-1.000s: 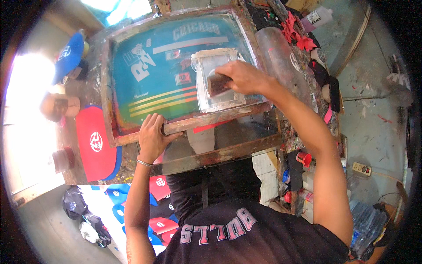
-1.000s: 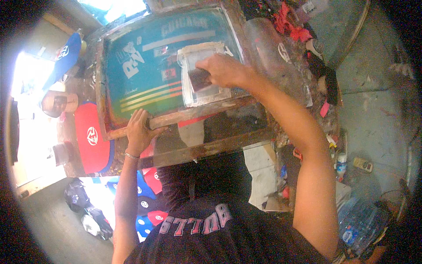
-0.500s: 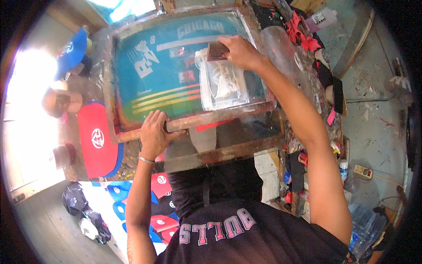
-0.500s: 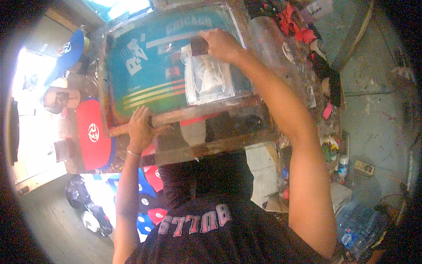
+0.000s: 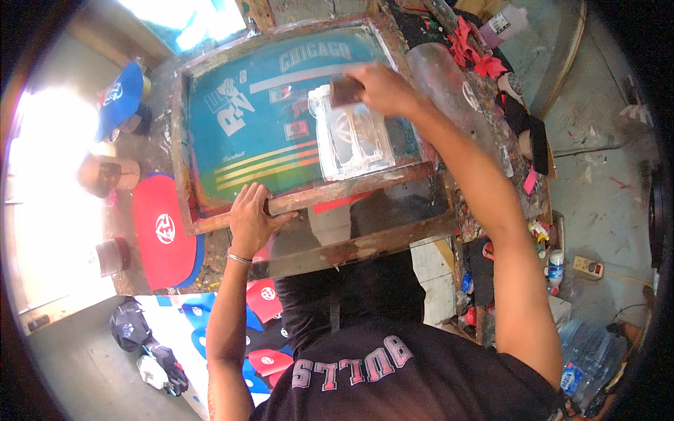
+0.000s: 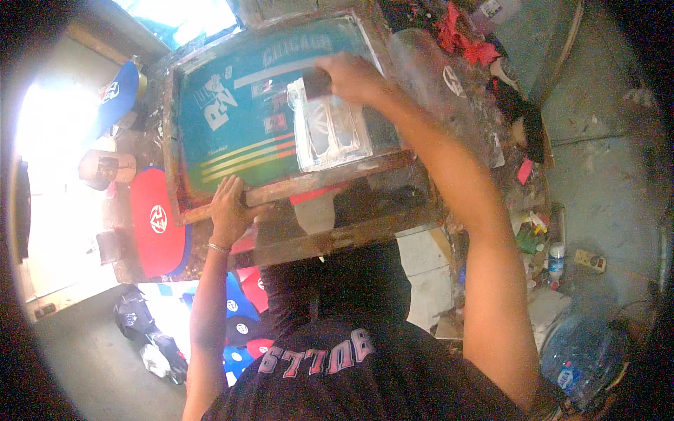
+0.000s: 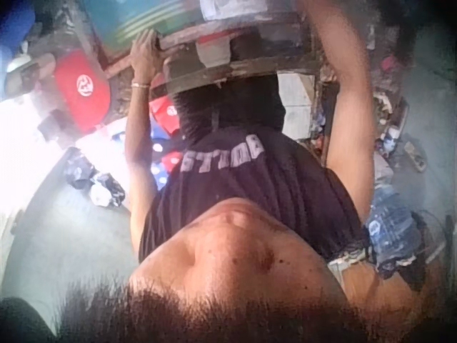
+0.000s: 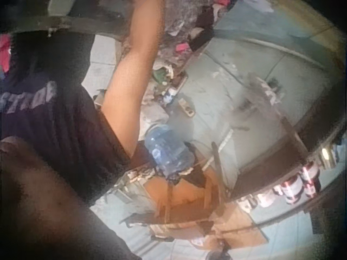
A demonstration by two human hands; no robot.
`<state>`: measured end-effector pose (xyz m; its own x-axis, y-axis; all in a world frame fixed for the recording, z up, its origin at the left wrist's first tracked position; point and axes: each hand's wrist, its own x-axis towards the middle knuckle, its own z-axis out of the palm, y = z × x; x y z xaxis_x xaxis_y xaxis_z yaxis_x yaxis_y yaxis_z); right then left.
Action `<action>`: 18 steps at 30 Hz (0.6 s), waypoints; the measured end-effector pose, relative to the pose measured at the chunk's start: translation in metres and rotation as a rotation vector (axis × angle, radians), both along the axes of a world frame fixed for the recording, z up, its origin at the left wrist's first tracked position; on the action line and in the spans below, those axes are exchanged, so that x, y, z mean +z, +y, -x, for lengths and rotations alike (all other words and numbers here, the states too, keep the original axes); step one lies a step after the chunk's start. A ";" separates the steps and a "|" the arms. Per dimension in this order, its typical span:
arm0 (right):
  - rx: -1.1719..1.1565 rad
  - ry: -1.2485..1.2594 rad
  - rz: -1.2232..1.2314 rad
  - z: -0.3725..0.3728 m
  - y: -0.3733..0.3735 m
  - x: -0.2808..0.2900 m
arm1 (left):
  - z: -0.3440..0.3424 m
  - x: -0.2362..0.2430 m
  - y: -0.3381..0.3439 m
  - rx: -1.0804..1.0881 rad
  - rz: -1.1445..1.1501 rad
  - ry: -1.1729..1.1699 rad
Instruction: The person performs screen printing on red and blue baseball caps. They place a cap under a screen, apply white ink with a squeegee, and then remove the cap. The person also cleans the screen with a cloth and wipes the work surface between prints.
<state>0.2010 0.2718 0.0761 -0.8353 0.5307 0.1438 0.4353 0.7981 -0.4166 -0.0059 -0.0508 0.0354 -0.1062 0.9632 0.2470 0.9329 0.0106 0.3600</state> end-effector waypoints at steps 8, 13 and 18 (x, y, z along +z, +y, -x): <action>0.041 -0.045 0.007 0.012 0.009 -0.010 | -0.002 0.002 -0.002 0.003 0.034 -0.028; 0.068 -0.026 -0.037 -0.022 -0.058 -0.009 | -0.002 0.000 -0.002 0.010 0.050 -0.029; 0.060 -0.053 -0.023 -0.050 -0.104 -0.004 | -0.004 -0.001 -0.002 0.004 0.041 -0.036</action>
<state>0.2509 0.1677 0.0716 -0.8725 0.4762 0.1098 0.4072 0.8326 -0.3755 -0.0023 -0.0530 0.0345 -0.1182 0.9720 0.2031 0.9194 0.0299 0.3922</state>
